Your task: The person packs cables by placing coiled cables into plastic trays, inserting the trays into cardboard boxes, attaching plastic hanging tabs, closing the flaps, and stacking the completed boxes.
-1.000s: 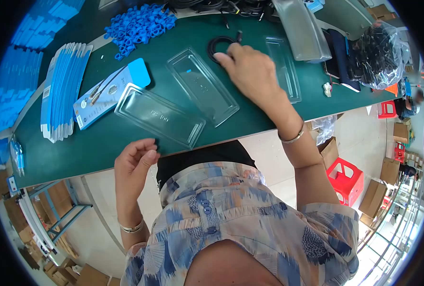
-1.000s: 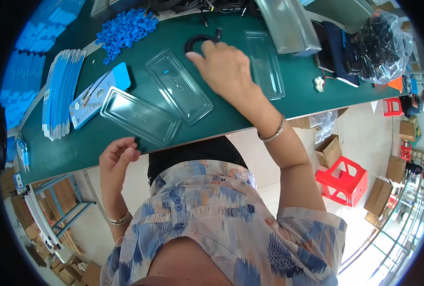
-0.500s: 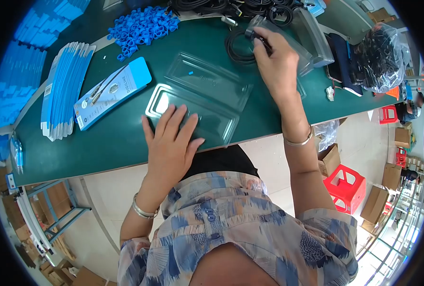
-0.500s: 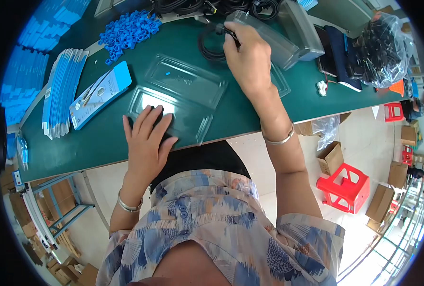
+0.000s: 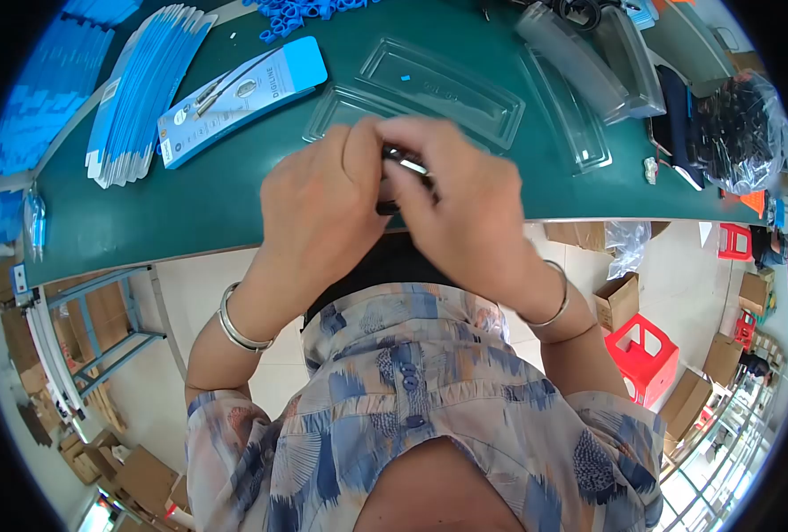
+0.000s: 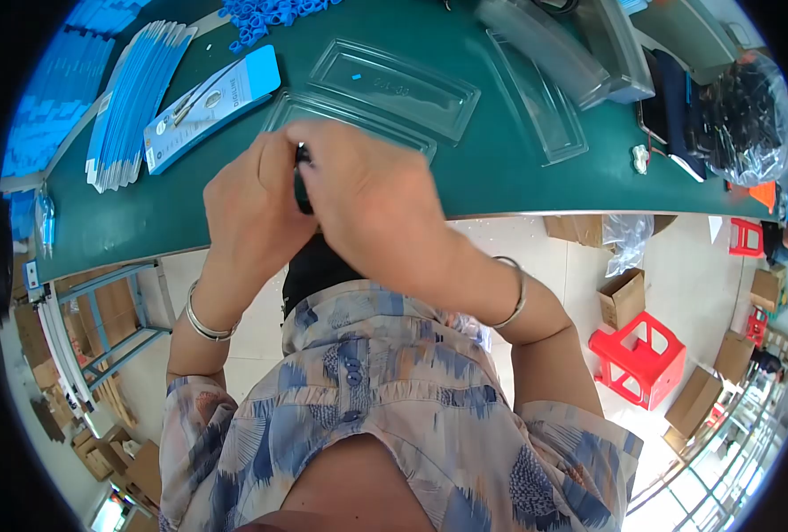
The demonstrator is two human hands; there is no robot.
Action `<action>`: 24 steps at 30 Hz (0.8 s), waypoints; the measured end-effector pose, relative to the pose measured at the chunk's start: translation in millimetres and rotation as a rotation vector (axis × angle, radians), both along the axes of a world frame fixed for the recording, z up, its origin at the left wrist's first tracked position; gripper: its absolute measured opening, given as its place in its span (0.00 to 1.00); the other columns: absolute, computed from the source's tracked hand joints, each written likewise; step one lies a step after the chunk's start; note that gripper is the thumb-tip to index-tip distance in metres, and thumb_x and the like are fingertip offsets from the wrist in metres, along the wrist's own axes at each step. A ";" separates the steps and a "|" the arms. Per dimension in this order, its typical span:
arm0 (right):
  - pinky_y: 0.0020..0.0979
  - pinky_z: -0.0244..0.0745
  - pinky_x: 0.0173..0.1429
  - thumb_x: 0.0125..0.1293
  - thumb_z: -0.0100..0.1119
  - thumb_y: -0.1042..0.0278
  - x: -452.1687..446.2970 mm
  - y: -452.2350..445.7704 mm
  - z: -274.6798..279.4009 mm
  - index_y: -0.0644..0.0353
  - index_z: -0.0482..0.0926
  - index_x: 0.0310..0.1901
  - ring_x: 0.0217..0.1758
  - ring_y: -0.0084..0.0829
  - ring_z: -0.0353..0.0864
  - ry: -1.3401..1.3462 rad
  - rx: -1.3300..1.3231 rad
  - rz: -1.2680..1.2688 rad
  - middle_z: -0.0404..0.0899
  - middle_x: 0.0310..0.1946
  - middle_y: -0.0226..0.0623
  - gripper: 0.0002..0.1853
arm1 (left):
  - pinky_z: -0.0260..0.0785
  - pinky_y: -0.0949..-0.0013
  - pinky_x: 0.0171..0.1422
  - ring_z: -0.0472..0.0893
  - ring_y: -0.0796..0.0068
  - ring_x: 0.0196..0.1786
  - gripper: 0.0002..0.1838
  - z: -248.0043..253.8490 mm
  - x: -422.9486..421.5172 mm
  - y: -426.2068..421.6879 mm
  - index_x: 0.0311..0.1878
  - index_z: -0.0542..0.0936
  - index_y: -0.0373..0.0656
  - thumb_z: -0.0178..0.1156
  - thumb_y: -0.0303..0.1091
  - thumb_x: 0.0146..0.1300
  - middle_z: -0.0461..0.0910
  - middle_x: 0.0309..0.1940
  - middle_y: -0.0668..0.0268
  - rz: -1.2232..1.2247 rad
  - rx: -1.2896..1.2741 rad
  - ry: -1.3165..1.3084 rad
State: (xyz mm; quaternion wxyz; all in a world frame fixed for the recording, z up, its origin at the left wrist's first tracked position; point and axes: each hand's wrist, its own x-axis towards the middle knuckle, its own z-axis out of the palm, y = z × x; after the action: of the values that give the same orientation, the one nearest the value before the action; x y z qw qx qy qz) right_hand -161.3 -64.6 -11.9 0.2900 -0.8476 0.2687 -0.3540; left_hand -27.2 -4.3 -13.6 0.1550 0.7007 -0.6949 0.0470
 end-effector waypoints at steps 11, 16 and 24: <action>0.27 0.75 0.39 0.55 0.62 0.77 10.0 40.6 -47.7 0.70 0.74 0.51 0.35 0.36 0.77 -0.055 -0.297 -0.130 0.76 0.49 0.48 0.21 | 0.65 0.72 0.29 0.75 0.74 0.27 0.10 -1.5 11.2 1.4 0.34 0.73 0.44 0.63 0.28 0.48 0.77 0.29 0.69 0.034 0.253 -0.043; 0.27 0.75 0.40 0.56 0.62 0.76 -6.3 -7.0 -25.0 0.69 0.74 0.53 0.35 0.36 0.77 -0.156 -0.390 0.052 0.76 0.49 0.46 0.21 | 0.70 0.71 0.40 0.77 0.73 0.36 0.17 3.6 13.3 -16.0 0.45 0.77 0.43 0.65 0.30 0.50 0.80 0.39 0.67 -0.151 -0.235 0.073; 0.37 0.68 0.61 0.61 0.60 0.66 -30.5 -22.8 -37.3 0.64 0.75 0.57 0.58 0.41 0.73 0.334 -0.279 0.022 0.75 0.58 0.42 0.22 | 0.69 0.67 0.58 0.75 0.69 0.49 0.22 -41.5 31.7 -7.6 0.54 0.77 0.43 0.64 0.31 0.55 0.76 0.55 0.66 -0.331 -0.212 0.151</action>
State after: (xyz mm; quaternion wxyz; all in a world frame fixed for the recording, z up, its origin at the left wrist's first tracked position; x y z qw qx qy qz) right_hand -191.8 -87.4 -49.2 0.1253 -0.9293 0.2523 -0.2390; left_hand 4.5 -11.9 -55.1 0.2854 0.5584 -0.7779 0.0411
